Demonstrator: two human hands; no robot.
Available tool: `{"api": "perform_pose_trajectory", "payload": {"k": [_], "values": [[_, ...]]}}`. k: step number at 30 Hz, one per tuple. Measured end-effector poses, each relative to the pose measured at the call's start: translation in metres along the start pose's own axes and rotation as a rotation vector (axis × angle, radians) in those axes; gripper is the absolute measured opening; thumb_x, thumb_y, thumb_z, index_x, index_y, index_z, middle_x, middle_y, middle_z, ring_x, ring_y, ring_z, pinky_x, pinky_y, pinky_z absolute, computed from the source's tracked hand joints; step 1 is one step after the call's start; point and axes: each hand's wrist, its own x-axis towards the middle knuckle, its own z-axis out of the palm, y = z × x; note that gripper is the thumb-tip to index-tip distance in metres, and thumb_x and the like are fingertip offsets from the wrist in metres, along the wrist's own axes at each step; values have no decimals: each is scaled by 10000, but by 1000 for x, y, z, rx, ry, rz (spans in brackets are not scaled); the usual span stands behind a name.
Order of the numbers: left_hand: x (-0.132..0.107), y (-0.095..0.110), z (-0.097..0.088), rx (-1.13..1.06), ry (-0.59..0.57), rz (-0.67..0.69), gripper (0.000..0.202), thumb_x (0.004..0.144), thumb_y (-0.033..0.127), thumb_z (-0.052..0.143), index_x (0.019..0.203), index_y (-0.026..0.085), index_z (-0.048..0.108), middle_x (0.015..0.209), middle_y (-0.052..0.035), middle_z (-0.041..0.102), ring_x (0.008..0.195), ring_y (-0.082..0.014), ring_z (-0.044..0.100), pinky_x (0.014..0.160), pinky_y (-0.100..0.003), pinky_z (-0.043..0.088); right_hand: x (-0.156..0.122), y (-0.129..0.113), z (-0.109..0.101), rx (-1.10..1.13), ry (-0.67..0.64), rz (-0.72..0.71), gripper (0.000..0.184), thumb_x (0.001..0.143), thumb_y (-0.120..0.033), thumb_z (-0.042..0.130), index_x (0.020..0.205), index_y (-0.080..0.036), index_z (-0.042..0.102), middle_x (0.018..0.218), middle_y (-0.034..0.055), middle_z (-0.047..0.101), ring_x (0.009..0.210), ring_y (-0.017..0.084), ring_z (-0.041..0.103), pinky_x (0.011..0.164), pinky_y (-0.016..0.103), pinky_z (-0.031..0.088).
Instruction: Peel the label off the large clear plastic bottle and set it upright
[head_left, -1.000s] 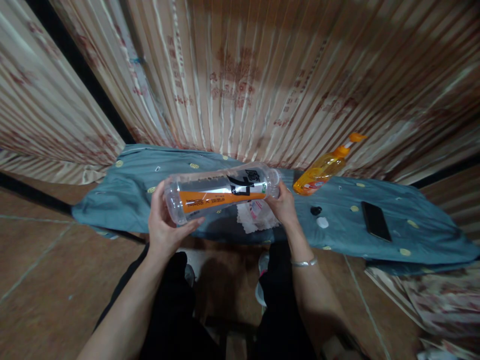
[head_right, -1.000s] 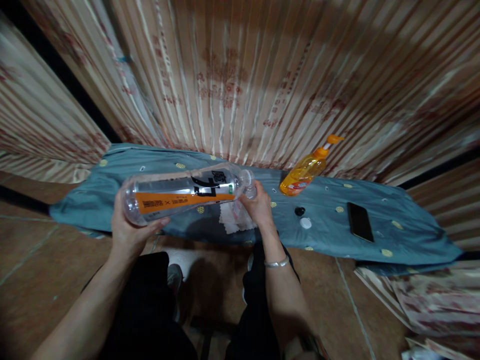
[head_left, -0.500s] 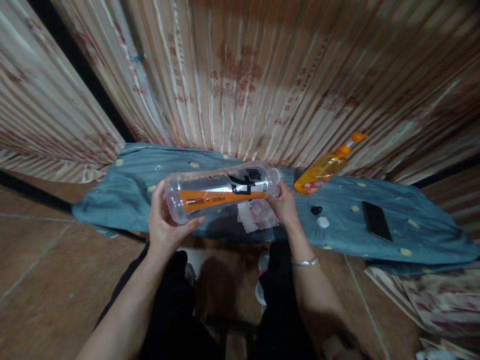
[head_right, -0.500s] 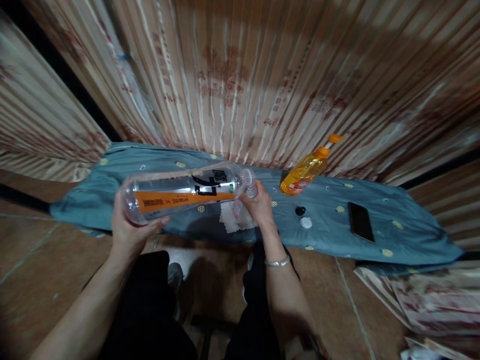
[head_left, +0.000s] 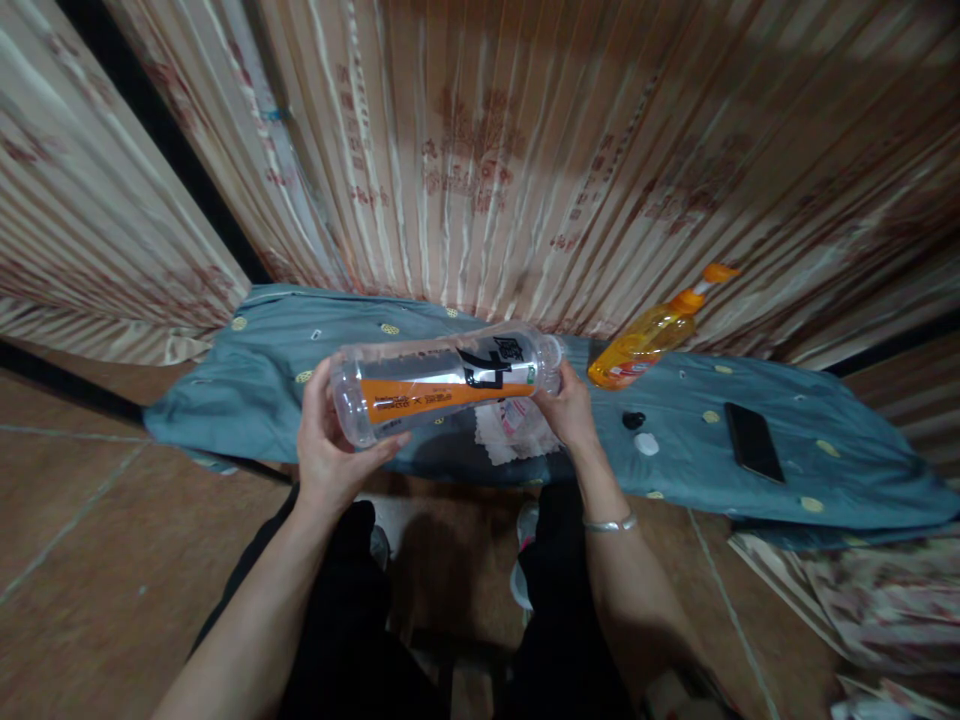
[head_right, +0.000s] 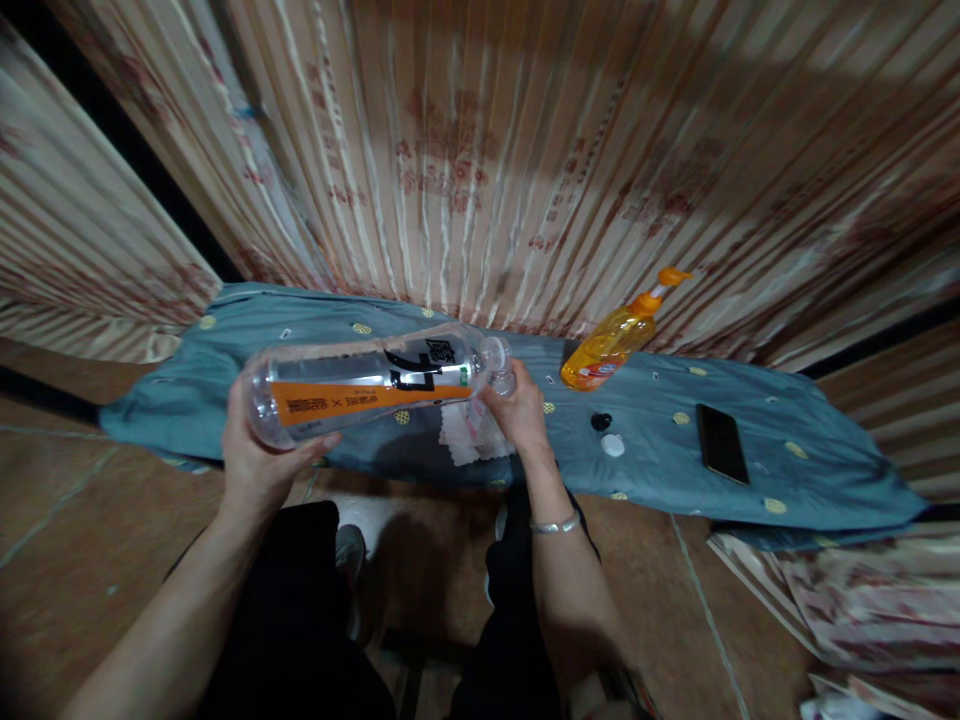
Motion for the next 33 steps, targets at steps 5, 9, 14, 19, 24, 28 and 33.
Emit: {"api": "perform_pose_trajectory", "payload": {"k": [5, 9, 14, 19, 24, 28, 33], "values": [[0, 0, 0, 2, 4, -14, 1002, 433, 591, 944, 1280, 189, 590, 1257, -156, 670, 1163, -355, 663, 976, -472, 592, 0, -1, 0, 1, 6, -10, 390, 751, -419, 675, 1081, -212, 666, 923, 56, 756, 821, 258, 668, 741, 347, 505], [-1, -1, 0, 10, 6, 7, 979, 469, 576, 938, 1288, 176, 584, 1256, -154, 666, 1208, -373, 641, 977, -486, 593, -1, -1, 0, 8, 4, -4, 400, 753, -432, 672, 1084, -208, 663, 928, 59, 755, 806, 252, 665, 748, 349, 507], [-1, -1, -1, 19, -2, 4, 960, 492, 578, 927, 1291, 174, 579, 1290, -151, 651, 1231, -378, 627, 985, -488, 589, 0, 0, 1, 4, -5, 3, 419, 751, -450, 674, 1089, -204, 659, 967, 73, 754, 827, 269, 673, 778, 380, 514], [0, 1, 0, 12, -3, -3, 980, 451, 561, 946, 1282, 185, 589, 1226, -149, 683, 1113, -349, 684, 922, -471, 620, 0, 0, 1, 1, 8, -11, 419, 745, -441, 680, 1090, -204, 656, 958, 76, 757, 848, 273, 675, 762, 364, 506], [0, 0, 0, 8, 14, 5, 959, 460, 566, 941, 1276, 191, 605, 1259, -156, 668, 1142, -359, 671, 951, -486, 606, 0, 0, 1, -3, 13, -4, 412, 743, -449, 679, 1076, -206, 666, 930, 68, 756, 827, 269, 670, 747, 355, 504], [0, 0, 0, 9, 4, 6, 969, 456, 567, 943, 1286, 203, 600, 1262, -151, 666, 1153, -361, 665, 964, -497, 597, 0, 1, 1, 21, 9, -13, 419, 746, -463, 683, 1085, -217, 664, 945, 60, 756, 841, 266, 670, 771, 362, 509], [0, -1, 0, 7, -1, 5, 996, 451, 569, 945, 1301, 194, 587, 1268, -152, 663, 1152, -355, 665, 976, -484, 591, 0, 0, 1, 14, 5, -4, 424, 741, -451, 690, 1091, -212, 665, 961, 69, 760, 863, 277, 678, 784, 377, 518]]}}
